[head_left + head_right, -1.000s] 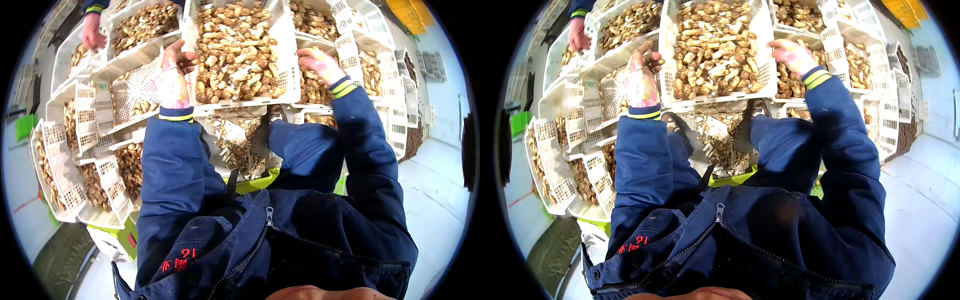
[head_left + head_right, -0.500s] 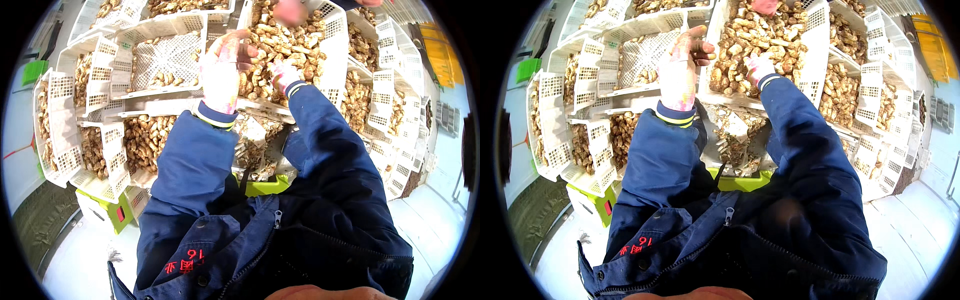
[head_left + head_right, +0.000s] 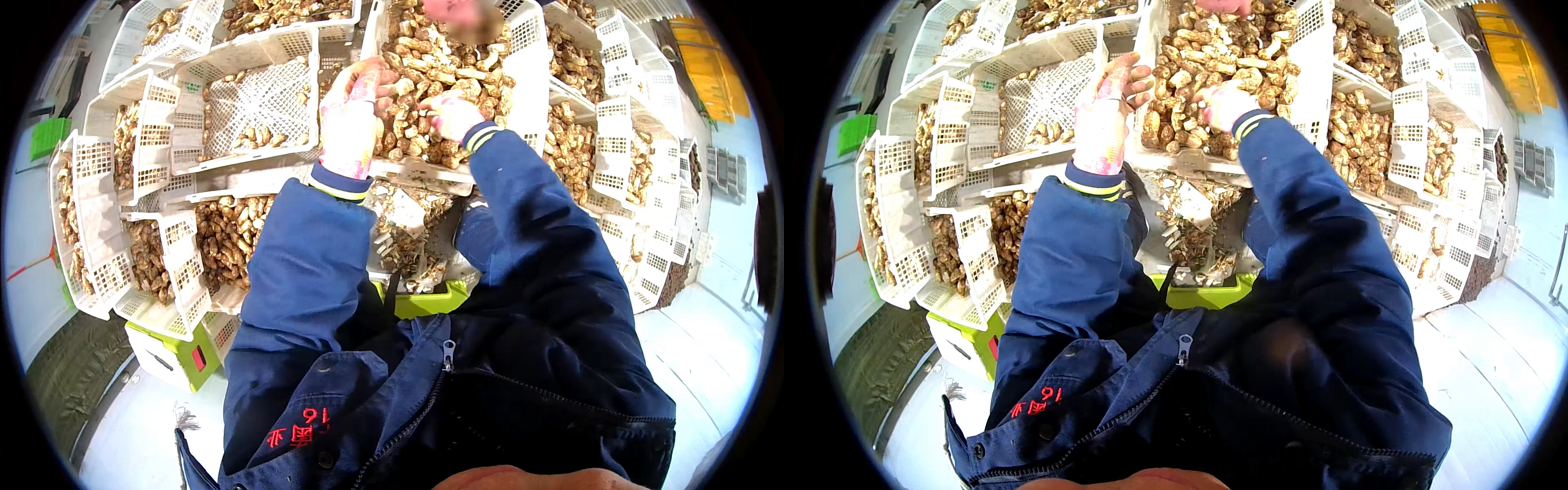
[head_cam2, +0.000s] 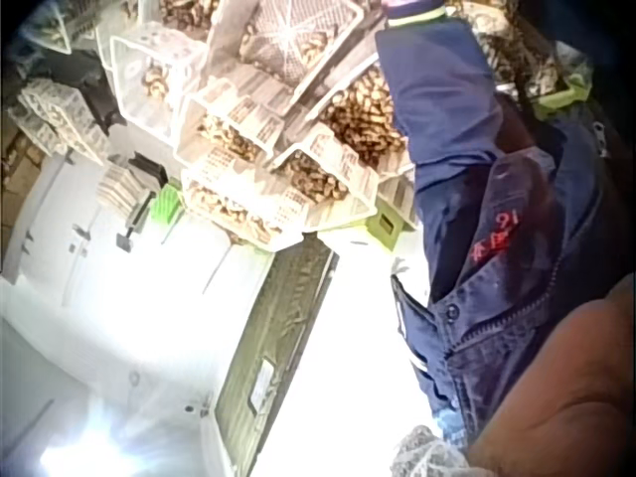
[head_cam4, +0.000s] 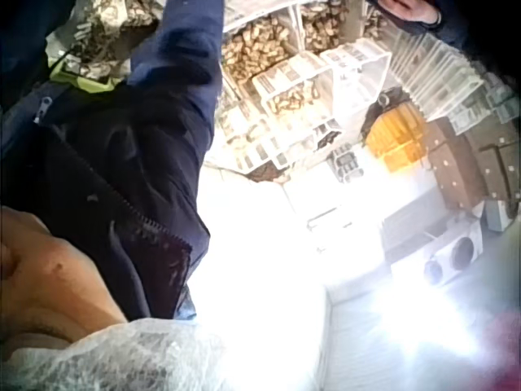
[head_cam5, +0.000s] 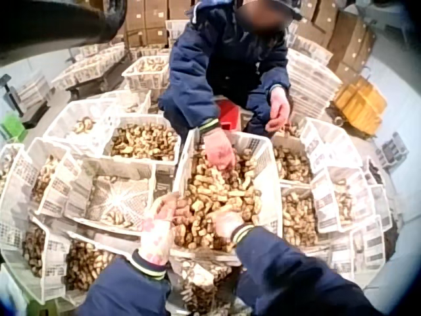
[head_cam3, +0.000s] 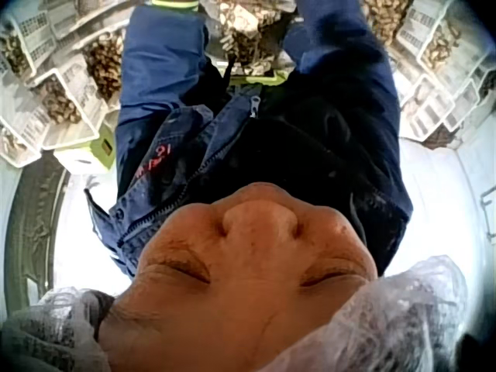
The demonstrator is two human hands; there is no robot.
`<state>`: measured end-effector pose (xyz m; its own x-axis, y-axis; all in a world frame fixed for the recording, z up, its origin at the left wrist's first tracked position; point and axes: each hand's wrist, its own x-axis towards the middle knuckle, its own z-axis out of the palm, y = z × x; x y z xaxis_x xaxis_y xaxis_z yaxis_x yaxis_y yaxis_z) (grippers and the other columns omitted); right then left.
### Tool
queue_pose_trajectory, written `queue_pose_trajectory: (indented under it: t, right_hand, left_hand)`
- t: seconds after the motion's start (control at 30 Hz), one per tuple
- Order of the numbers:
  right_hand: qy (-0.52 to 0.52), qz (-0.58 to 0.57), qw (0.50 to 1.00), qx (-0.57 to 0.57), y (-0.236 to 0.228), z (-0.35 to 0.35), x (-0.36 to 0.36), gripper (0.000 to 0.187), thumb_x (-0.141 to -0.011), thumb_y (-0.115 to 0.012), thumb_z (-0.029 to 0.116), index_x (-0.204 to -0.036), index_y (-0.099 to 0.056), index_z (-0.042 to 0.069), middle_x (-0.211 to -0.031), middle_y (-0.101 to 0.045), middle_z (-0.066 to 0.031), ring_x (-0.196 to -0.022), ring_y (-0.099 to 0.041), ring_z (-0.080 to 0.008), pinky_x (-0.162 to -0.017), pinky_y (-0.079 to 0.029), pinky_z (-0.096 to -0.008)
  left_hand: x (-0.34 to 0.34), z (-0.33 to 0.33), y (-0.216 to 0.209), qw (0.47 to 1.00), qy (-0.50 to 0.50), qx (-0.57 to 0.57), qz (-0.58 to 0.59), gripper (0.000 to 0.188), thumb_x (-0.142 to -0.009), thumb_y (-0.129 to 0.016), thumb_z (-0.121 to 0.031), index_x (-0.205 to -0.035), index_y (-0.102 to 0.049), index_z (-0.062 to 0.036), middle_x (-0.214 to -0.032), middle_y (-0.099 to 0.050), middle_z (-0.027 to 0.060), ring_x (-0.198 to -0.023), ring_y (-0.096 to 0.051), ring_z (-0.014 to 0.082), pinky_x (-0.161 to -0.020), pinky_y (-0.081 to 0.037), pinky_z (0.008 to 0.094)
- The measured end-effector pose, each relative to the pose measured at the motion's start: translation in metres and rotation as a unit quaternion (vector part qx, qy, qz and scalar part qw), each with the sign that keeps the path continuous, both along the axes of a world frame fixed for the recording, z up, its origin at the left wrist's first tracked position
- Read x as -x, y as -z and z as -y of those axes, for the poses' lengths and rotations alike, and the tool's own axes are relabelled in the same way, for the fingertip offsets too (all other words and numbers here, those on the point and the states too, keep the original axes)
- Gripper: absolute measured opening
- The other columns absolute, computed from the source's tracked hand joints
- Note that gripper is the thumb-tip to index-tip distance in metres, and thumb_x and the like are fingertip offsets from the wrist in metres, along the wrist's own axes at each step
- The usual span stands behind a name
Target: The person sorts mushrooms by hand from white plastic crates into a green bin, repeatedly picking up individual mushrooms, inspecting them, and placing them into the bin. The person wears pink gloves and a blue jacket while working in a room filled with stacked crates of mushrooms.
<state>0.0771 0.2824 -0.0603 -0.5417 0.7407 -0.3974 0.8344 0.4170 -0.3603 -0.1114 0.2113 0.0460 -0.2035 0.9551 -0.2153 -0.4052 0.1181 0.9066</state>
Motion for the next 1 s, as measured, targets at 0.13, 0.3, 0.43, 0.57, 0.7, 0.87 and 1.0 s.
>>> queue_pose_trajectory:
  t: [0.13, 0.3, 0.43, 0.57, 0.7, 0.87, 1.0]
  right_hand:
    - [0.001, 0.139, 0.99, 0.027, 0.027, 0.015, 0.024, 0.032, -0.081, -0.056, 0.028, -0.103, -0.059, 0.006, -0.093, -0.064, -0.0162, -0.09, -0.062, -0.0298, -0.075, -0.05, -0.0389]
    - [0.032, 0.158, 0.987, -0.023, 0.043, 0.024, 0.036, 0.032, -0.083, -0.05, 0.027, -0.101, -0.061, 0.003, -0.101, -0.063, -0.0166, -0.094, -0.062, -0.0307, -0.076, -0.049, -0.0396]
    - [-0.132, 0.291, 0.947, 0.042, 0.044, 0.015, 0.044, 0.032, -0.079, -0.056, 0.022, -0.106, -0.058, 0.006, -0.113, -0.06, -0.0103, -0.103, -0.06, -0.0249, -0.077, -0.05, -0.0382]
    - [-0.041, 0.222, 0.973, 0.056, 0.029, 0.021, 0.039, 0.029, -0.078, -0.057, 0.022, -0.102, -0.061, 0.006, -0.097, -0.066, -0.0107, -0.092, -0.064, -0.0264, -0.072, -0.051, -0.0357]
    - [-0.02, 0.213, 0.977, -0.008, 0.041, 0.023, 0.038, 0.032, -0.079, -0.055, 0.02, -0.108, -0.057, 0.005, -0.106, -0.063, -0.0118, -0.096, -0.062, -0.0264, -0.077, -0.05, -0.0362]
    - [0.045, 0.222, 0.972, 0.065, 0.04, 0.01, 0.038, 0.028, -0.084, -0.055, 0.023, -0.106, -0.059, 0.006, -0.11, -0.062, -0.0104, -0.099, -0.061, -0.0295, -0.08, -0.049, -0.0415]
    - [0.146, 0.028, 0.989, 0.025, 0.028, 0.006, -0.003, 0.022, -0.083, -0.055, 0.022, -0.1, -0.063, 0.011, -0.093, -0.066, -0.0143, -0.09, -0.062, -0.0269, -0.079, -0.049, -0.0353]
  left_hand:
    - [0.001, 0.003, -0.008, 1.0, -0.002, -0.01, -0.007, 0.035, -0.093, -0.05, -0.023, -0.116, -0.052, 0.0035, -0.099, -0.06, 0.0119, -0.087, -0.058, 0.0159, -0.077, -0.048, 0.0265]
    - [0.008, 0.002, 0.0, 1.0, 0.001, -0.019, 0.022, 0.034, -0.094, -0.047, -0.021, -0.115, -0.052, 0.0052, -0.096, -0.061, 0.012, -0.083, -0.059, 0.0162, -0.076, -0.048, 0.0269]
    - [0.011, 0.002, -0.002, 0.999, 0.003, -0.022, 0.03, 0.035, -0.094, -0.047, -0.022, -0.115, -0.052, 0.0056, -0.094, -0.062, 0.0117, -0.082, -0.059, 0.0163, -0.075, -0.048, 0.0272]
    - [0.011, 0.004, -0.005, 1.0, -0.004, -0.01, 0.024, 0.036, -0.094, -0.047, -0.024, -0.115, -0.052, 0.0055, -0.094, -0.062, 0.0113, -0.081, -0.059, 0.0159, -0.075, -0.048, 0.0268]
    - [0.01, 0.003, -0.005, 0.999, 0.01, -0.023, 0.03, 0.037, -0.094, -0.048, -0.024, -0.115, -0.052, 0.0051, -0.095, -0.062, 0.0115, -0.083, -0.059, 0.0156, -0.075, -0.047, 0.0264]
    - [0.01, 0.002, -0.007, 0.999, 0.012, 0.0, 0.034, 0.036, -0.093, -0.049, -0.024, -0.115, -0.053, 0.0047, -0.096, -0.062, 0.0119, -0.084, -0.058, 0.0155, -0.075, -0.047, 0.0262]
    - [0.008, 0.003, -0.009, 0.999, 0.02, -0.01, 0.024, 0.038, -0.092, -0.051, -0.026, -0.114, -0.053, 0.0042, -0.097, -0.062, 0.0125, -0.084, -0.059, 0.015, -0.074, -0.048, 0.0258]
